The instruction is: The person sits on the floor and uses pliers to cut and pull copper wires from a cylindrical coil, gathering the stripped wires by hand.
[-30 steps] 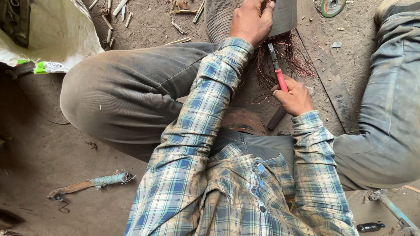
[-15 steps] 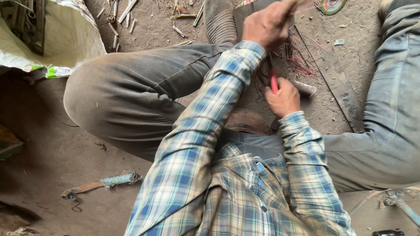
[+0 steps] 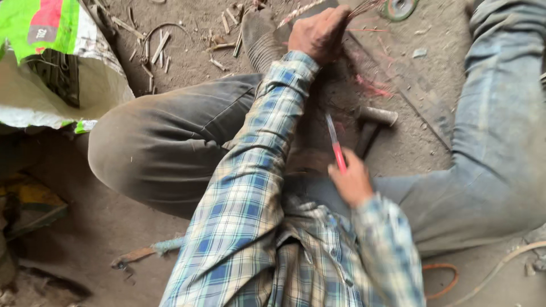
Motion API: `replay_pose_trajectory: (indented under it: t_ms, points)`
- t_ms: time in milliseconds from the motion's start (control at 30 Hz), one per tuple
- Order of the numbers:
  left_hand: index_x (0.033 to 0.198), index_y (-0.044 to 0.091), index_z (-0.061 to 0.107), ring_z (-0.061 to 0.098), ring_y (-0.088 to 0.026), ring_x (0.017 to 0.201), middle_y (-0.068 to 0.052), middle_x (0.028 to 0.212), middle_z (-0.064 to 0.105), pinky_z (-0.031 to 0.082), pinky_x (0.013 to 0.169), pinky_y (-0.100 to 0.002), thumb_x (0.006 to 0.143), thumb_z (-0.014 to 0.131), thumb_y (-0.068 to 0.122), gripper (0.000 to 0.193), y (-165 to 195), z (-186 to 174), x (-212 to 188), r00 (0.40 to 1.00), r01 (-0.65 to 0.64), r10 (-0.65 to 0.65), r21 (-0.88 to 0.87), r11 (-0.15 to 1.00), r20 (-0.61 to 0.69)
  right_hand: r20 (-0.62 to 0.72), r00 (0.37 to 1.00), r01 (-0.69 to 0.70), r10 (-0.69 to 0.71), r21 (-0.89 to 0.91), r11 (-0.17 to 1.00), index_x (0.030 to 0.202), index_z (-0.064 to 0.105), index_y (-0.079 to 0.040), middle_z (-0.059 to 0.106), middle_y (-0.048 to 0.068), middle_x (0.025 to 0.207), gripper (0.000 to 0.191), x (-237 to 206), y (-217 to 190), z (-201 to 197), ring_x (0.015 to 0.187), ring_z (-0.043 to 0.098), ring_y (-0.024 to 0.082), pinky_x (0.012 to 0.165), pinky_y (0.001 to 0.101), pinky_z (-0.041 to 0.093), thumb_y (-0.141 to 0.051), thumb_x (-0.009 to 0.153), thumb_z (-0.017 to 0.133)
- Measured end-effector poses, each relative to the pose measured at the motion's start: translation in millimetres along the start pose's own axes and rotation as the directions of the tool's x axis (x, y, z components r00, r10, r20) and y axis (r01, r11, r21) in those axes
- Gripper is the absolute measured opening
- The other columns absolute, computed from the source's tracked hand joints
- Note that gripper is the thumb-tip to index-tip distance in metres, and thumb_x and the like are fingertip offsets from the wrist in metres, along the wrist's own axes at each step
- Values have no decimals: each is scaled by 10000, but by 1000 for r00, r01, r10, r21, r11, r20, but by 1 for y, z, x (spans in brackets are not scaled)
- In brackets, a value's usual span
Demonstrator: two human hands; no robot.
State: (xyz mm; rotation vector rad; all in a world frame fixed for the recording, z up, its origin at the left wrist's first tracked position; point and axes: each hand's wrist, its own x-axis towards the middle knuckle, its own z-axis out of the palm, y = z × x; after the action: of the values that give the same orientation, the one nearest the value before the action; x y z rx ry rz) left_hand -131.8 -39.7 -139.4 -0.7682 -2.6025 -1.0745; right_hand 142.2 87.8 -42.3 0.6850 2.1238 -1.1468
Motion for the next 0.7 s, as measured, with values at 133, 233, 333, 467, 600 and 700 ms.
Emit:
replay_pose_trajectory:
  t_ms: [133, 233, 333, 467, 600, 700]
  points:
    - [1113, 185, 625, 730, -248, 728, -38, 885, 720, 597, 624, -373, 956, 659, 164, 162, -3, 6, -3, 1000, -15, 15, -54, 998, -5, -17, 998, 66, -64, 290, 955, 1325, 612, -20, 676, 58, 942, 497, -70, 22, -25, 839, 630, 140, 779, 293, 532, -128, 852, 723]
    - [1117, 148, 681, 748, -200, 723, -57, 887, 750, 611, 643, -337, 1031, 637, 206, 112, -3, 3, -5, 990, 133, -142, -274, 952, -13, -26, 988, 146, -150, 438, 887, 1365, 585, 16, 648, 44, 1013, 511, -94, 27, -40, 859, 592, 105, 779, 262, 507, -69, 874, 696]
    - [1089, 92, 737, 705, -166, 692, -56, 836, 766, 587, 627, -317, 1060, 622, 242, 191, 3, -14, -7, 931, 332, -365, -484, 810, 29, 35, 992, 64, -120, 686, 725, 1416, 529, 10, 621, 49, 1039, 562, -104, 18, -47, 786, 580, 104, 689, 268, 506, -30, 872, 662]
    - [1077, 13, 764, 716, -117, 687, -44, 814, 766, 587, 608, -275, 1030, 627, 261, 287, 46, -50, -30, 803, 570, -523, -625, 533, 287, 103, 981, 0, -165, 848, 530, 1417, 497, -11, 590, 54, 1046, 533, -105, -5, -53, 694, 557, 105, 551, 271, 469, -17, 898, 622]
    - [1134, 2, 724, 728, -118, 889, -46, 982, 763, 601, 798, -274, 1036, 621, 193, 237, 105, -74, -63, 885, 423, -269, -897, 124, 380, 145, 959, 59, -244, 740, 670, 1338, 533, 0, 604, 63, 944, 452, -90, -18, -47, 654, 570, 125, 528, 283, 471, -49, 900, 633]
    - [1071, 17, 740, 718, -130, 835, -84, 910, 760, 582, 760, -286, 1091, 612, 170, 200, 112, -80, -79, 969, 238, -188, -809, 538, 160, 225, 934, 107, -277, 564, 819, 1257, 569, 52, 618, 122, 825, 345, -78, -14, -37, 635, 593, 153, 556, 298, 493, -89, 952, 644]
